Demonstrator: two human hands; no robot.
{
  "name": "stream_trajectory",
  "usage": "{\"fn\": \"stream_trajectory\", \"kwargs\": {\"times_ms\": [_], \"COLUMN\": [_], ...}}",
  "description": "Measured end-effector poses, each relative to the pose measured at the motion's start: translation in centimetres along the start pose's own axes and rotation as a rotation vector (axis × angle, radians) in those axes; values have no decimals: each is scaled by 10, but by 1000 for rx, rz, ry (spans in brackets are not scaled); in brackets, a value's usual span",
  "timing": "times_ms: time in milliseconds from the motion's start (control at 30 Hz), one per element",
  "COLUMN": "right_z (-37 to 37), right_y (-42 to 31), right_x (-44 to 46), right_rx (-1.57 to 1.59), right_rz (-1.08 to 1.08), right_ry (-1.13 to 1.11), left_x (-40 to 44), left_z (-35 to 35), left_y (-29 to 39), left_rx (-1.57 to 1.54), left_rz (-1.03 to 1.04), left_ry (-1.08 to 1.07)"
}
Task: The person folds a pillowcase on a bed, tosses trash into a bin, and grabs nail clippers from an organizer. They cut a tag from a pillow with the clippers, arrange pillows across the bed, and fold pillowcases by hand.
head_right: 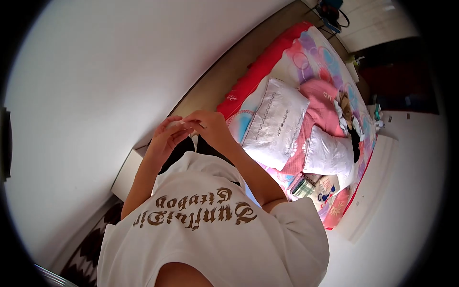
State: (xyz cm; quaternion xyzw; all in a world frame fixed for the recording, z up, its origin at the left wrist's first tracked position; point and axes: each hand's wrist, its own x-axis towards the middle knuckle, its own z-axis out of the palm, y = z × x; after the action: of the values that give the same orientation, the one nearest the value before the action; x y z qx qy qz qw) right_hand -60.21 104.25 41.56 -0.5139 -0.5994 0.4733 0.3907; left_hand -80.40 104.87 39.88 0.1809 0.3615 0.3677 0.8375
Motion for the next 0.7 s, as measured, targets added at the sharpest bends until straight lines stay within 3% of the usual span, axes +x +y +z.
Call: {"fn": "stream_trajectory", "kwargs": {"times_ms": [167,233,367,433,700], "right_z": [-45,-55,-76,-79,-41], "right_y": [3,8,22,23,22], "right_x": [12,13,9,3,-38], "right_rx": [57,193,175,-72,-165], "right_rz": [113,160,172,168,326], "right_ry": [208,329,578,736,1231], "left_x": [60,85,152,186,234], "left_z": [30,44,68,79,111], "left_y": [24,32,32,25,-21], "left_rx": [217,170,322,403,581], "left_rz": [-85,-170,-331,-421,-833], "left_ry": [-86,-217,-445,-515,-728]}}
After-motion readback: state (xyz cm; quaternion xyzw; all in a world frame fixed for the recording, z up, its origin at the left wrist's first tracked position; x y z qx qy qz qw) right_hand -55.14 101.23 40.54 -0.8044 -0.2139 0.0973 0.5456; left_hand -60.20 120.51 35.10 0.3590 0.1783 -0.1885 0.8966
